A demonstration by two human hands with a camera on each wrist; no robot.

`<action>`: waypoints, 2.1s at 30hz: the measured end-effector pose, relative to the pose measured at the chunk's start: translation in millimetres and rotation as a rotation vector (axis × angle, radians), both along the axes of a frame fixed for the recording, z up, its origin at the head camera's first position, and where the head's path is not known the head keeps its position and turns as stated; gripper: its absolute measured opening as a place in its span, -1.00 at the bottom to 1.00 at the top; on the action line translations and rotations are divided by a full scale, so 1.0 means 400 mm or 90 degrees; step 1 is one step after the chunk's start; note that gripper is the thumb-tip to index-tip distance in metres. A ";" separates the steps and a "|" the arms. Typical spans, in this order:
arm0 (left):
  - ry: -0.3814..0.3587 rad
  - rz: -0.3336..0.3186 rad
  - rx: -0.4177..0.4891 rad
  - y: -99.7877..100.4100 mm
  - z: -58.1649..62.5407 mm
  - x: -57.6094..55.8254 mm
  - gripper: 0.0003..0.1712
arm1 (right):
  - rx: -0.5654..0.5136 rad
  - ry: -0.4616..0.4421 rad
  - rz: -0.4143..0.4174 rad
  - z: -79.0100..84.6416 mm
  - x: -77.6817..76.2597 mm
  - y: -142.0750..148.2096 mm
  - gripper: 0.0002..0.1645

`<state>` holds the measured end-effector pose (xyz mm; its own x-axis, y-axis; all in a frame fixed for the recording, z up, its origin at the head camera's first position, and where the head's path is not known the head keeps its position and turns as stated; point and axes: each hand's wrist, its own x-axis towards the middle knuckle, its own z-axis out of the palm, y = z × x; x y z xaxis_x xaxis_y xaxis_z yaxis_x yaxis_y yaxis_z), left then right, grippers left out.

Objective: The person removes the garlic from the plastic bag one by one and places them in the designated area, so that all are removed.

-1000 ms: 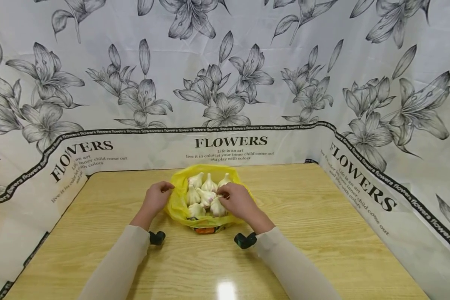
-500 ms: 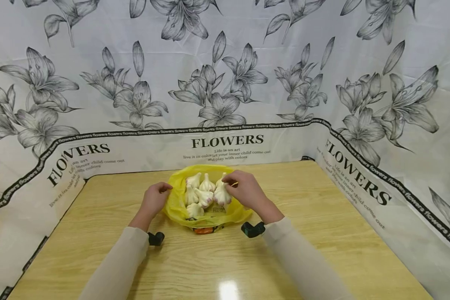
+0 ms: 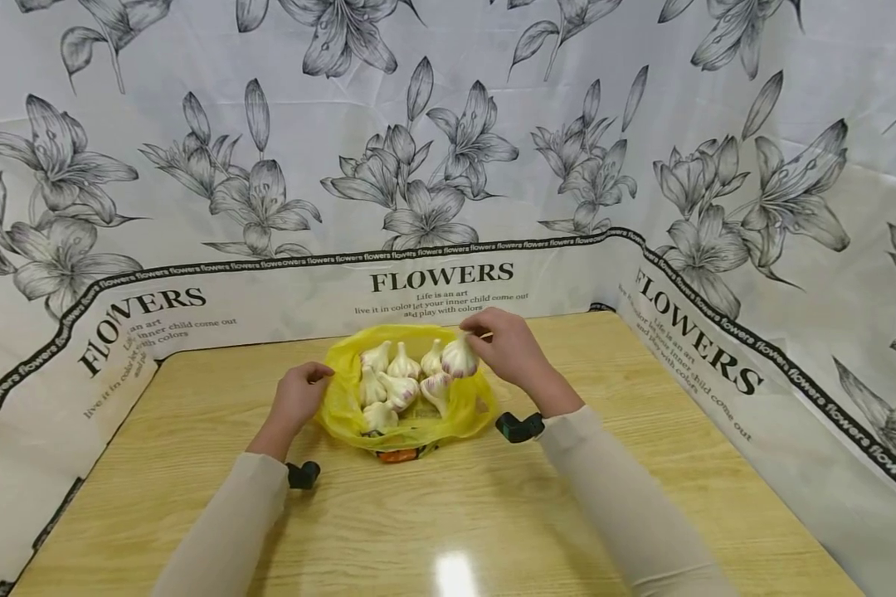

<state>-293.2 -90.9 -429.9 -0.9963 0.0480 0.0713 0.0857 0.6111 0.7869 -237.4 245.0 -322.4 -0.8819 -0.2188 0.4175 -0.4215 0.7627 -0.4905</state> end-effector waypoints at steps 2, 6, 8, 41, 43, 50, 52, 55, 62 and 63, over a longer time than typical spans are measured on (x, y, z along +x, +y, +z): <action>-0.005 -0.001 0.000 -0.002 0.001 -0.001 -0.70 | 0.003 0.001 -0.007 0.007 -0.004 0.011 -0.74; -0.019 -0.004 0.000 -0.002 0.005 -0.002 -0.70 | 0.002 0.002 -0.027 0.018 -0.012 0.035 -0.75; -0.018 -0.002 -0.002 -0.003 0.008 -0.004 -0.70 | -0.002 0.005 -0.035 0.021 -0.018 0.046 -0.76; -0.028 -0.010 -0.001 -0.009 -0.006 -0.028 -0.70 | 0.054 -0.068 -0.180 -0.053 -0.114 0.240 -0.68; -0.030 -0.009 -0.002 -0.008 -0.008 -0.026 -0.70 | 0.058 -0.074 -0.187 -0.062 -0.123 0.249 -0.67; -0.030 -0.001 -0.002 -0.011 -0.010 -0.023 -0.70 | 0.056 -0.095 -0.206 -0.085 -0.149 0.280 -0.64; -0.028 0.000 -0.001 -0.011 -0.008 -0.023 -0.69 | 0.059 -0.098 -0.213 -0.091 -0.153 0.290 -0.63; -0.031 -0.001 -0.003 -0.009 -0.005 -0.022 -0.69 | 0.052 -0.105 -0.217 -0.096 -0.155 0.304 -0.62; -0.038 0.006 -0.002 -0.008 0.001 -0.022 -0.70 | 0.034 -0.123 -0.225 -0.110 -0.164 0.330 -0.59; -0.038 0.005 -0.002 -0.009 0.001 -0.023 -0.70 | 0.033 -0.125 -0.226 -0.114 -0.164 0.334 -0.59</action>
